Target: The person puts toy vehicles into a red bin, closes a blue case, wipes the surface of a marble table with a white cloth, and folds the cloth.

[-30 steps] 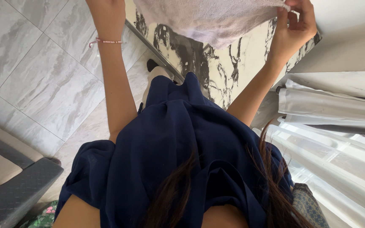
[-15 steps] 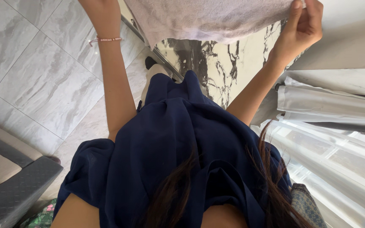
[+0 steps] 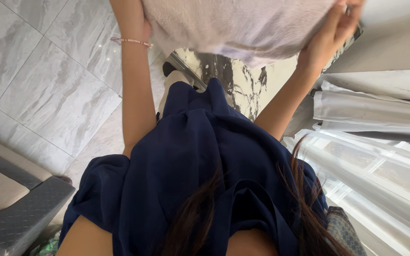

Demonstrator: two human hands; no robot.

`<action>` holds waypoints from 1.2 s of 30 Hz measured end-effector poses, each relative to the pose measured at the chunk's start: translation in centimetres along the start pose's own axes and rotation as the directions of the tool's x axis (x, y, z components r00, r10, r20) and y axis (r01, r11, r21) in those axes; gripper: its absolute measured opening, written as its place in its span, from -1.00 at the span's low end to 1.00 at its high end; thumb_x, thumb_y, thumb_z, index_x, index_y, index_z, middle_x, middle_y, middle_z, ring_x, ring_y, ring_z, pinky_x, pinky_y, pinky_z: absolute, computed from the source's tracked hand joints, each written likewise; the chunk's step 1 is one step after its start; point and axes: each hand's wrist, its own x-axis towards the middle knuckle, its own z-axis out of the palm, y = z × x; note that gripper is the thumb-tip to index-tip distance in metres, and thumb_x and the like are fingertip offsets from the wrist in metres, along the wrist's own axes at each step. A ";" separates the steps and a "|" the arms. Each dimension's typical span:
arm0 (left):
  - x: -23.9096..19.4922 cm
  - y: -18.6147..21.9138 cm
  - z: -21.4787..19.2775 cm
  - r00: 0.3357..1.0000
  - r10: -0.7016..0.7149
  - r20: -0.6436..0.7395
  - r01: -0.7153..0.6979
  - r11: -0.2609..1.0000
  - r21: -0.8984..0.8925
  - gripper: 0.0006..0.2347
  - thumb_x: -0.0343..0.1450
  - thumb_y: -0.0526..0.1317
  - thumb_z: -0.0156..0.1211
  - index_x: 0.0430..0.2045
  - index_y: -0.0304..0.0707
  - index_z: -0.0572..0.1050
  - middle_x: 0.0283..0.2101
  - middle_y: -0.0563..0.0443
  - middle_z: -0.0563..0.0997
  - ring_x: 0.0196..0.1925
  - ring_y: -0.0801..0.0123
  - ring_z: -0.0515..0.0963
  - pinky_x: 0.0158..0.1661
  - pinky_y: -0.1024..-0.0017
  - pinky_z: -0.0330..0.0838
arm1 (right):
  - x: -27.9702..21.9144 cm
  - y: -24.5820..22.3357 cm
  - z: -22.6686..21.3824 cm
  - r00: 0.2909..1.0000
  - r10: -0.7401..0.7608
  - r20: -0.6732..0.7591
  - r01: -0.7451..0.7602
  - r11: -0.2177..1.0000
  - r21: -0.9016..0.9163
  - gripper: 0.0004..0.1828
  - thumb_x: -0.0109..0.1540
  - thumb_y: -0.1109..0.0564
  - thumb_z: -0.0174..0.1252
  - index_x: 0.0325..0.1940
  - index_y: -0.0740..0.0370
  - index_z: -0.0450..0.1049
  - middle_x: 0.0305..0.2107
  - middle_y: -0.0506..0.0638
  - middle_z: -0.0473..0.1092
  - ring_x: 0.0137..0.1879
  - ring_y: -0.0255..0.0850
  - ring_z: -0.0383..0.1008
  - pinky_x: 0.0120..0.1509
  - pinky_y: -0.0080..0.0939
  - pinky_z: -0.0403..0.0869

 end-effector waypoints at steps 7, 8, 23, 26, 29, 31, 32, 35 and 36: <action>-2.2 4.8 1.5 0.983 0.028 0.182 0.014 0.975 -0.222 -0.82 0.53 -0.27 -0.03 -0.07 -0.34 0.48 -0.13 -0.05 0.58 -0.07 0.23 0.59 -0.03 0.29 0.50 | -1.0 1.6 3.2 0.930 0.337 0.145 -0.362 0.910 0.201 -0.64 0.49 0.06 0.07 0.31 0.30 0.30 0.08 0.06 0.47 0.22 -0.17 0.53 0.34 -0.06 0.61; -2.7 6.6 1.7 0.979 -0.017 0.201 0.121 0.846 -0.519 -0.81 0.53 -0.27 -0.04 -0.07 -0.34 0.48 -0.13 -0.05 0.58 -0.07 0.24 0.59 -0.03 0.30 0.50 | -1.3 1.7 4.3 0.912 0.401 0.084 -0.409 0.904 0.124 -0.58 0.46 0.07 0.10 0.36 0.25 0.26 0.05 0.02 0.42 0.08 -0.17 0.46 0.09 -0.10 0.52; -6.4 20.7 -8.5 0.706 0.695 0.139 -0.320 0.488 -0.812 -0.69 0.66 -0.02 0.15 -0.03 -0.24 0.73 0.64 -0.18 -0.11 0.66 0.02 -0.15 0.57 0.08 -0.13 | -4.3 -5.0 13.3 0.884 0.180 0.433 -0.335 0.888 0.315 -0.62 0.40 0.26 0.26 0.28 0.37 0.39 0.08 0.04 0.52 0.18 -0.24 0.52 0.35 -0.21 0.45; -6.4 20.5 -10.1 0.631 0.752 0.191 -0.438 0.549 -0.712 -0.70 0.59 0.02 0.23 -0.11 -0.18 0.76 0.59 -0.27 -0.13 0.65 -0.10 -0.22 0.51 -0.16 -0.21 | -4.3 -6.3 13.3 0.871 0.206 0.446 -0.381 0.856 0.348 -0.69 0.44 0.24 0.22 0.25 0.41 0.43 0.04 0.05 0.54 0.10 -0.26 0.53 0.27 -0.26 0.45; -6.8 20.8 -11.0 0.622 0.761 0.185 -0.503 0.569 -0.650 -0.68 0.57 0.07 0.31 -0.04 -0.16 0.75 0.60 -0.23 -0.12 0.64 -0.10 -0.25 0.45 -0.35 -0.27 | -4.4 -6.5 13.3 0.859 0.147 0.490 -0.324 0.898 0.298 -0.64 0.36 0.31 0.30 0.21 0.35 0.39 -0.07 0.00 0.54 0.02 -0.27 0.54 0.17 -0.22 0.48; -6.5 20.5 -11.3 0.616 0.762 0.201 -0.497 0.574 -0.651 -0.69 0.55 0.06 0.34 -0.05 -0.17 0.74 0.58 -0.25 -0.10 0.62 -0.14 -0.23 0.43 -0.31 -0.23 | -4.3 -5.9 12.9 0.843 0.182 0.506 -0.338 0.911 0.236 -0.70 0.37 0.36 0.27 0.17 0.35 0.41 -0.08 -0.02 0.52 -0.03 -0.30 0.51 0.11 -0.24 0.46; -6.5 20.2 -11.4 0.610 0.763 0.216 -0.492 0.578 -0.651 -0.69 0.53 0.04 0.37 -0.06 -0.17 0.74 0.57 -0.28 -0.08 0.61 -0.18 -0.22 0.42 -0.27 -0.20 | -4.3 -5.3 12.8 0.842 0.182 0.508 -0.339 0.911 0.235 -0.70 0.37 0.36 0.27 0.17 0.35 0.41 -0.08 -0.02 0.52 -0.03 -0.30 0.51 0.11 -0.24 0.46; -5.5 19.0 -11.4 0.605 0.793 0.073 -0.546 0.480 -0.687 -0.76 0.52 -0.04 0.47 -0.04 -0.14 0.75 0.57 -0.25 0.06 0.62 -0.09 0.01 0.54 -0.01 0.00 | -4.4 -2.7 12.8 0.855 0.196 0.481 -0.328 0.921 0.208 -0.75 0.41 0.38 0.13 0.19 0.37 0.45 -0.03 0.01 0.54 0.05 -0.28 0.53 0.20 -0.25 0.46; -5.3 18.4 -11.4 0.608 0.790 0.073 -0.545 0.483 -0.685 -0.76 0.52 -0.04 0.47 -0.04 -0.14 0.75 0.57 -0.25 0.06 0.62 -0.09 0.01 0.54 -0.01 0.00 | -4.2 -2.0 12.7 0.869 0.195 0.456 -0.335 0.909 0.250 -0.76 0.40 0.40 0.10 0.17 0.39 0.48 -0.05 0.03 0.55 0.02 -0.26 0.53 0.19 -0.24 0.46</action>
